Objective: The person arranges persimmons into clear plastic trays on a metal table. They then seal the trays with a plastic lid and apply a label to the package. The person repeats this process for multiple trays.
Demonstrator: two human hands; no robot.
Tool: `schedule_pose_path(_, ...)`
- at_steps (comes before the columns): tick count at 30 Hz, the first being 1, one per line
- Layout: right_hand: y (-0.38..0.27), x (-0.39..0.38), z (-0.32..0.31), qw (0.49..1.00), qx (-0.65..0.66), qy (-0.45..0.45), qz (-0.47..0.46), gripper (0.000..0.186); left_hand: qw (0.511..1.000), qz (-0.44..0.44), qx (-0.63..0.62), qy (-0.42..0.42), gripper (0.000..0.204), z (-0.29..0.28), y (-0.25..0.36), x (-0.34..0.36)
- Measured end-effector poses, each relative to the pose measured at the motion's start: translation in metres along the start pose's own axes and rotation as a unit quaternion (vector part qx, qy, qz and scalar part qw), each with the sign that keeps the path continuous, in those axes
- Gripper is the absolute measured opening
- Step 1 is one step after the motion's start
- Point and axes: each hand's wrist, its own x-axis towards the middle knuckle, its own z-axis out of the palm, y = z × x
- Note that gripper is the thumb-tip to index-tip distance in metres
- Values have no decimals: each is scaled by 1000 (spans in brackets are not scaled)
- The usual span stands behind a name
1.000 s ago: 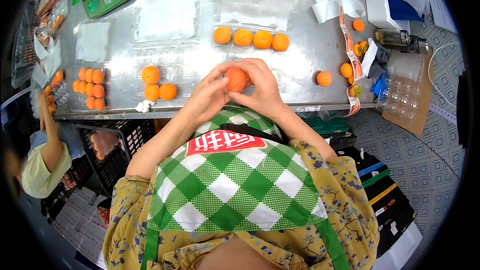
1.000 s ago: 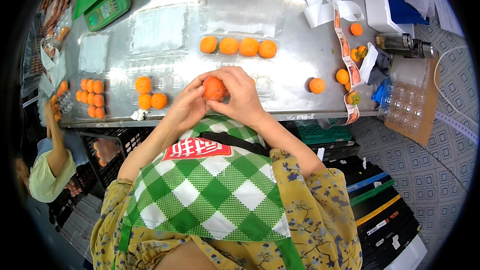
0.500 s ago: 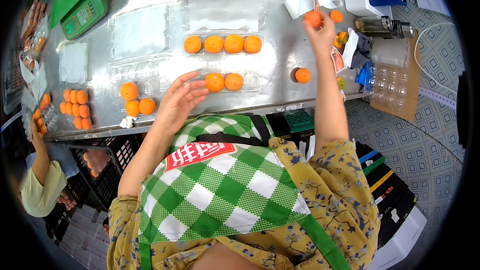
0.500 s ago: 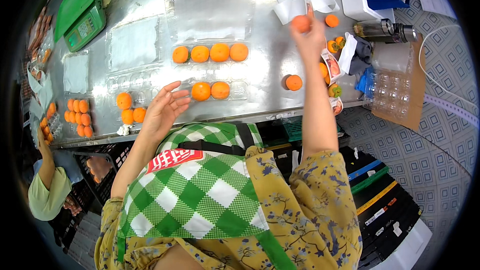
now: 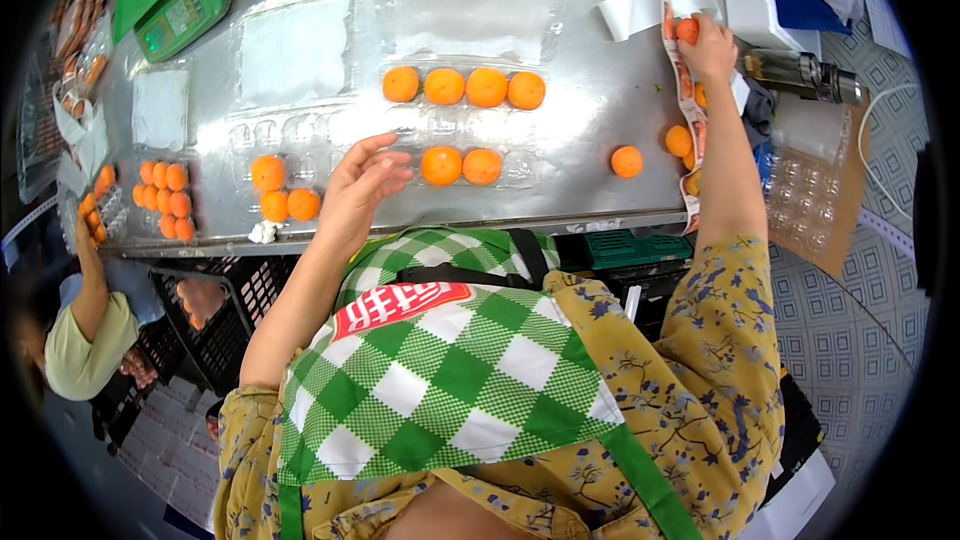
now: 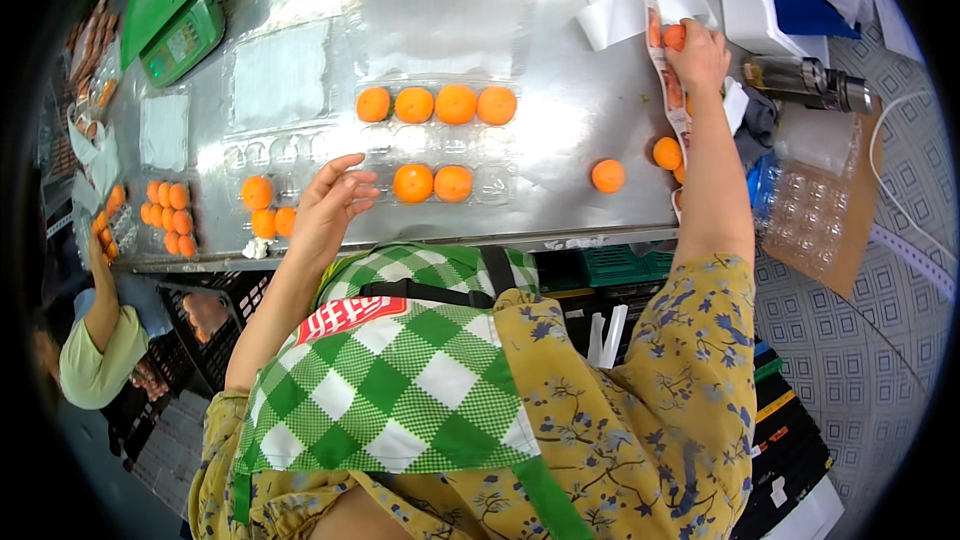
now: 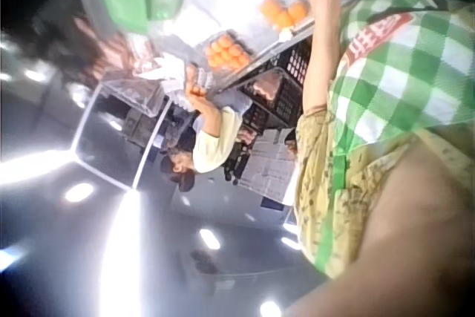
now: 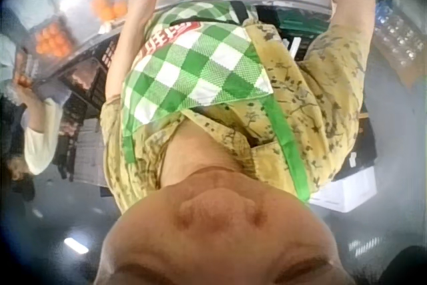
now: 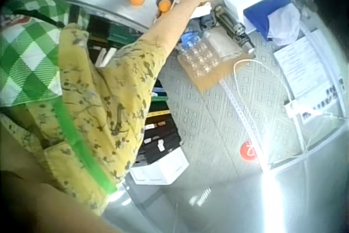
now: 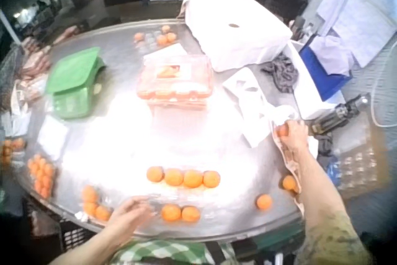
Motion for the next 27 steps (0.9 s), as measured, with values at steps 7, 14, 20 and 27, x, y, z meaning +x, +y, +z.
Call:
schedule_pose_path(7, -14, -13, -7, 993, 47, 101, -27, 51, 774, 334, 538, 19, 47, 4, -14, 13)
schedule_pose_path(14, -162, -173, -65, 872, 393, 88, -277, 49, 677, 366, 638, -16, 63, 21, -21, 26)
schedule_pose_path(20, -216, -239, -63, 875, 396, -10, -279, 66, 714, 396, 577, -11, 60, 14, -34, 32)
schedule_pose_path(27, -219, -241, -49, 860, 436, -32, -262, 54, 946, 227, 231, -10, 52, 6, -36, 18)
